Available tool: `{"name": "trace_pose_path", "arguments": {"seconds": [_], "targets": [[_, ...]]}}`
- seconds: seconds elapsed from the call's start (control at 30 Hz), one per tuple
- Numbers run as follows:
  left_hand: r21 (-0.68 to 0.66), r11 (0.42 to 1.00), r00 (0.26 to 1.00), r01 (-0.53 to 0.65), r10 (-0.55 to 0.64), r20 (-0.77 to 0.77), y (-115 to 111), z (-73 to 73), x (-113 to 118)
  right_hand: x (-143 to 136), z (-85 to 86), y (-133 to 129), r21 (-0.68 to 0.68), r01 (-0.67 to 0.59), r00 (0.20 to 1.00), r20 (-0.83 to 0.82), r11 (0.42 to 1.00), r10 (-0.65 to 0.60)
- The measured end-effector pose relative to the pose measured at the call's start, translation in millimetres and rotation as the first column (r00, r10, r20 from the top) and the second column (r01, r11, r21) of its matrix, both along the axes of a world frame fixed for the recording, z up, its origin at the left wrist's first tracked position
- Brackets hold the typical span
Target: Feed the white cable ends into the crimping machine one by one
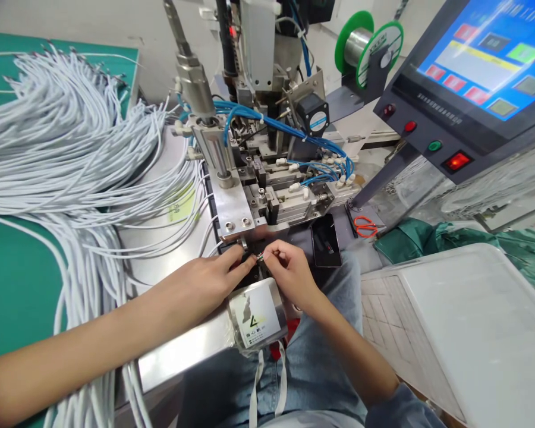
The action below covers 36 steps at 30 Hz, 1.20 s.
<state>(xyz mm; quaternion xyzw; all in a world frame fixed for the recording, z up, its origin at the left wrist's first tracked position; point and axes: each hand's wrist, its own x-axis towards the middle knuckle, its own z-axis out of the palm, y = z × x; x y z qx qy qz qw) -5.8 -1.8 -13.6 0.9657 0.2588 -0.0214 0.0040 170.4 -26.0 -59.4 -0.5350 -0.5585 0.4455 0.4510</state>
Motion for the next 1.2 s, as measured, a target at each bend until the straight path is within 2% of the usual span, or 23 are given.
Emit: {"name": "trace_pose_path", "arguments": {"seconds": [0.23,0.47,0.67,0.83,1.0,1.1,1.2], "targets": [[0.034,0.999,0.997,0.023,-0.021,-0.068,1,5.3,2,-1,1.4,4,-0.122,-0.018,0.996,-0.088,0.992,0.007],[-0.017,1.0,1.0,0.002,-0.002,-0.007,1,5.5,2,-2,4.6,6,-0.108,0.042,0.994,-0.099,0.993,-0.053],[-0.01,1.0,1.0,0.013,-0.013,-0.028,1,8.7,3,-3,0.1,10,-0.262,-0.072,0.976,-0.216,0.963,0.014],[0.049,0.999,0.999,-0.009,0.011,-0.046,-3,12.7,4,-5,-3.9,8,-0.224,-0.12,0.971,-0.228,0.967,0.068],[0.029,0.991,0.986,-0.132,0.135,-0.102,-12,25.4,1,-5,-10.1,11,-0.147,-0.111,0.988,-0.127,0.983,0.092],[0.028,0.983,0.973,-0.179,0.181,-0.142,-13,30.8,0,2,-13.3,12,-0.077,-0.016,1.0,0.003,0.997,0.017],[0.02,0.985,0.977,-0.169,0.17,-0.128,-12,31.0,-1,11,-9.6,-5,0.056,0.23,0.966,0.108,0.972,-0.235]]}}
